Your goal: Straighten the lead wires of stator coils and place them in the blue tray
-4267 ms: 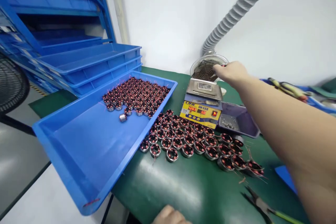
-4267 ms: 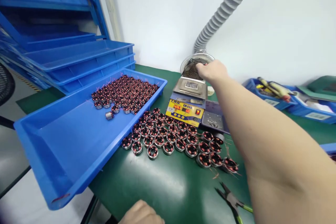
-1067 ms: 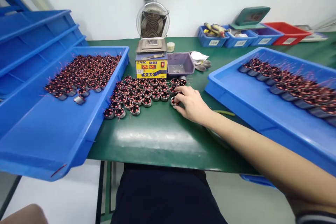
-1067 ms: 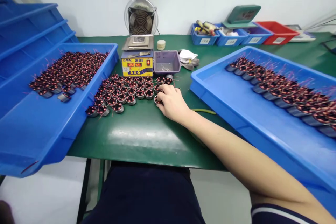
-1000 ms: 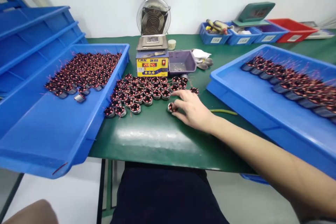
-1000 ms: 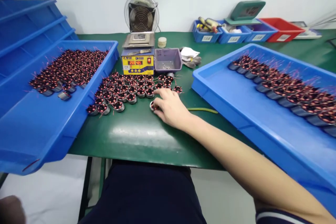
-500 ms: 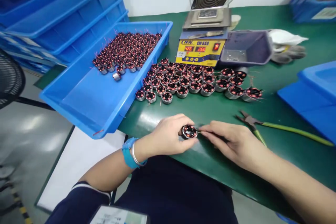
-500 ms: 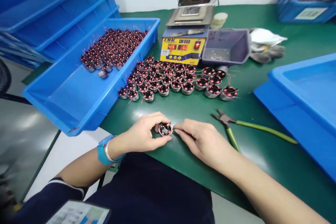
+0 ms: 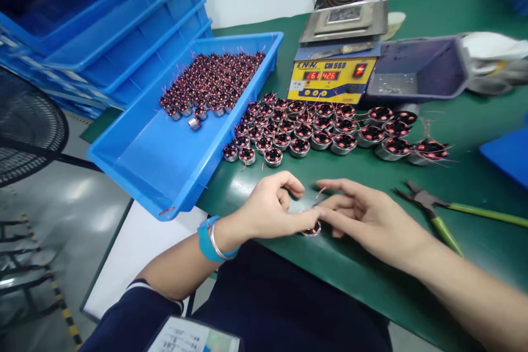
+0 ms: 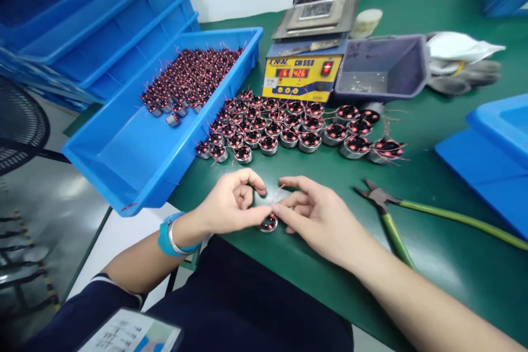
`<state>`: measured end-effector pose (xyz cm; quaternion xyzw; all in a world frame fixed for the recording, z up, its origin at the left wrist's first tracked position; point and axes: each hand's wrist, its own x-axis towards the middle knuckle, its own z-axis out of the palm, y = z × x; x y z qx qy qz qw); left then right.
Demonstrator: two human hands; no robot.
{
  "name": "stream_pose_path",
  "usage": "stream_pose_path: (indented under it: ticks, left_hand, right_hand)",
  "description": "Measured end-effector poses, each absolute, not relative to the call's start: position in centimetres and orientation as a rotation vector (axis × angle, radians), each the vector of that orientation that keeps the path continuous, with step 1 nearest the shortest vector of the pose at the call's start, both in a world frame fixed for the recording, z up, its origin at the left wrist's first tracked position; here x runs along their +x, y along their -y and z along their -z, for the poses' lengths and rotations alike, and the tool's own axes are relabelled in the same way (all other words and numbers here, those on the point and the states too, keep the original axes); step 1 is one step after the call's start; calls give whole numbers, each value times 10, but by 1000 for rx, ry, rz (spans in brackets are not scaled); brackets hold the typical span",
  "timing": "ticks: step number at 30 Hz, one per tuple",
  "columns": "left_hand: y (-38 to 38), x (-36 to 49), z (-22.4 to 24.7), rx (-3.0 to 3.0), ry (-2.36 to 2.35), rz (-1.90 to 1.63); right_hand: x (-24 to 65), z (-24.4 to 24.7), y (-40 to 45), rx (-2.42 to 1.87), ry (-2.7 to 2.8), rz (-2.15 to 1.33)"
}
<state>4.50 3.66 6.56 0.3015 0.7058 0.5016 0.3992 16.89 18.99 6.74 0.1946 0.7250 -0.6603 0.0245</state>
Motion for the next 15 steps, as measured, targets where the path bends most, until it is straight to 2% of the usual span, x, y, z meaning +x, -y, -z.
stream_pose_path:
  ticks: [6, 15]
  left_hand:
    - [-52, 35, -64, 568, -1581, -1314]
    - [-64, 30, -62, 482, -1414, -1305]
  right_hand:
    - [167, -52, -175, 692, -2339, 2213]
    - [182, -46, -182, 702, -2861, 1934]
